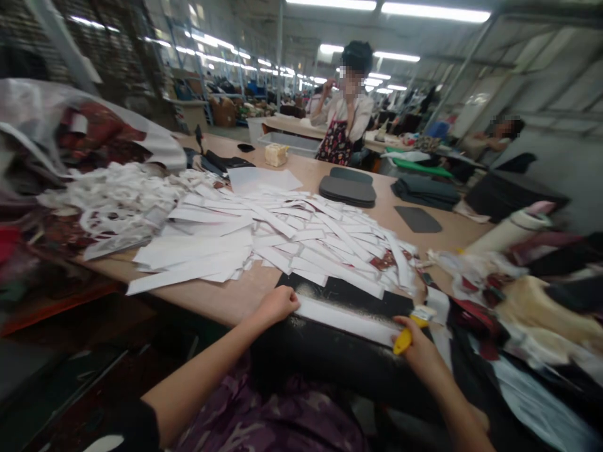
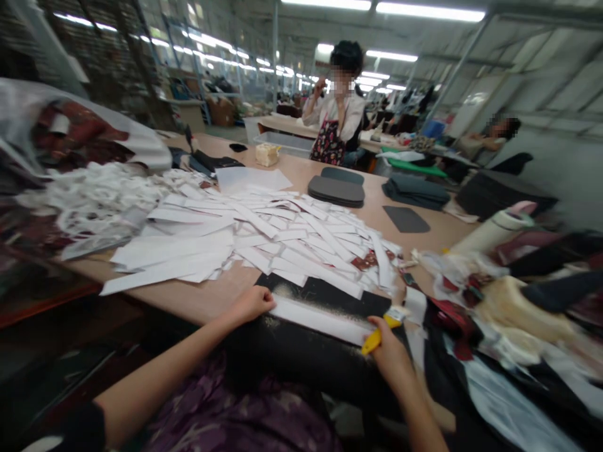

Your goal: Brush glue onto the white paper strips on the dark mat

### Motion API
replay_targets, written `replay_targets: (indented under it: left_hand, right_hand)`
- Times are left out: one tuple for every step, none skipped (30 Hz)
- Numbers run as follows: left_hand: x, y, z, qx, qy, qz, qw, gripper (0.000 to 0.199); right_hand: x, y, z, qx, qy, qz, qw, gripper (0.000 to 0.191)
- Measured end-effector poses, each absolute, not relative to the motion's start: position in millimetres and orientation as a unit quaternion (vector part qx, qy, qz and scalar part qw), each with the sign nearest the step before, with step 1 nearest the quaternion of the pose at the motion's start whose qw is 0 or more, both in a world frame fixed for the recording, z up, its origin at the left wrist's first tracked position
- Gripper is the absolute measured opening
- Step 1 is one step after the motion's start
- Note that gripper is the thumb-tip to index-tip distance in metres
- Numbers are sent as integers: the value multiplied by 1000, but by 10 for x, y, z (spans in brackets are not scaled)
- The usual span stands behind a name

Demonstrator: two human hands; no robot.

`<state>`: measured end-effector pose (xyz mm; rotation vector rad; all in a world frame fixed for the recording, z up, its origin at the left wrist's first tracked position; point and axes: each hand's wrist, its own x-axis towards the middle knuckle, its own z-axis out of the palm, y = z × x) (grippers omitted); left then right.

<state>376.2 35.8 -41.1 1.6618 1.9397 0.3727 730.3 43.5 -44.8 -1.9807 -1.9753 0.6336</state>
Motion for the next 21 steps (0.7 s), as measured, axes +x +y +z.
replay_targets:
  left_hand:
    - [3761, 357, -414, 622, 721, 136, 273, 14]
    - [3757, 360, -419, 626, 719, 133, 270, 15]
    - [3751, 366, -423, 630, 717, 131, 268, 15]
    - [3745, 371, -427, 634, 714, 130, 267, 15]
    - [3741, 375, -430, 636, 712, 128, 267, 16]
    - [3738, 376, -432, 638, 711, 126, 267, 16]
    - [3737, 375, -433, 639, 711, 125, 267, 16]
    - [3737, 372, -432, 638, 711, 124, 267, 16]
    - [3740, 368, -431, 637, 713, 123, 267, 16]
    - [3743, 363, -430, 635, 714, 123, 267, 16]
    - [3747, 359, -428, 634, 716, 123, 266, 15]
    - [3752, 355, -426, 634, 717, 124, 262, 15]
    - [3757, 351, -423, 636, 718, 123, 257, 14]
    - [3763, 345, -417, 637, 718, 122, 252, 13]
    - [3769, 337, -408, 640, 719, 120, 245, 12]
    - [3778, 326, -394, 643, 719, 118, 235, 11]
    - [3789, 311, -375, 648, 720, 115, 219, 10]
    - [3803, 291, -353, 655, 721, 115, 195, 8]
    - [3823, 266, -330, 665, 720, 117, 160, 8]
    - [3848, 236, -309, 679, 714, 121, 119, 12]
    - [3878, 200, -293, 696, 702, 128, 76, 17]
  right_hand:
    - [7248, 398, -394, -692, -677, 211, 134, 39]
    - [7199, 369, -349, -700, -672, 201, 133, 39]
    - [7159, 348, -315, -707, -668, 189, 132, 38]
    - [7127, 333, -291, -714, -664, 176, 131, 38]
    - [7103, 322, -278, -720, -661, 165, 130, 39]
    - [7086, 315, -275, -723, -661, 156, 128, 41]
    - [7075, 311, -278, -723, -662, 151, 124, 44]
    - [7066, 310, -286, -722, -666, 148, 119, 46]
    - [7060, 311, -298, -720, -669, 147, 112, 47]
    - [7054, 314, -313, -719, -672, 145, 104, 48]
    - [7049, 318, -329, -717, -675, 142, 96, 49]
    - [7044, 321, -346, -716, -679, 137, 90, 49]
    - [7038, 321, -361, -714, -684, 127, 84, 48]
    - [7033, 318, -374, -711, -690, 114, 77, 47]
    - [7028, 312, -381, -707, -697, 95, 67, 46]
    - [7022, 303, -380, -703, -705, 70, 52, 45]
    - [7014, 294, -369, -698, -714, 39, 32, 44]
    - [7002, 285, -344, -691, -723, 2, 10, 42]
    - [6983, 277, -306, -680, -732, -38, -8, 41]
    - [6953, 271, -254, -666, -742, -75, -19, 41]
    - [6909, 263, -188, -649, -754, -100, -19, 41]
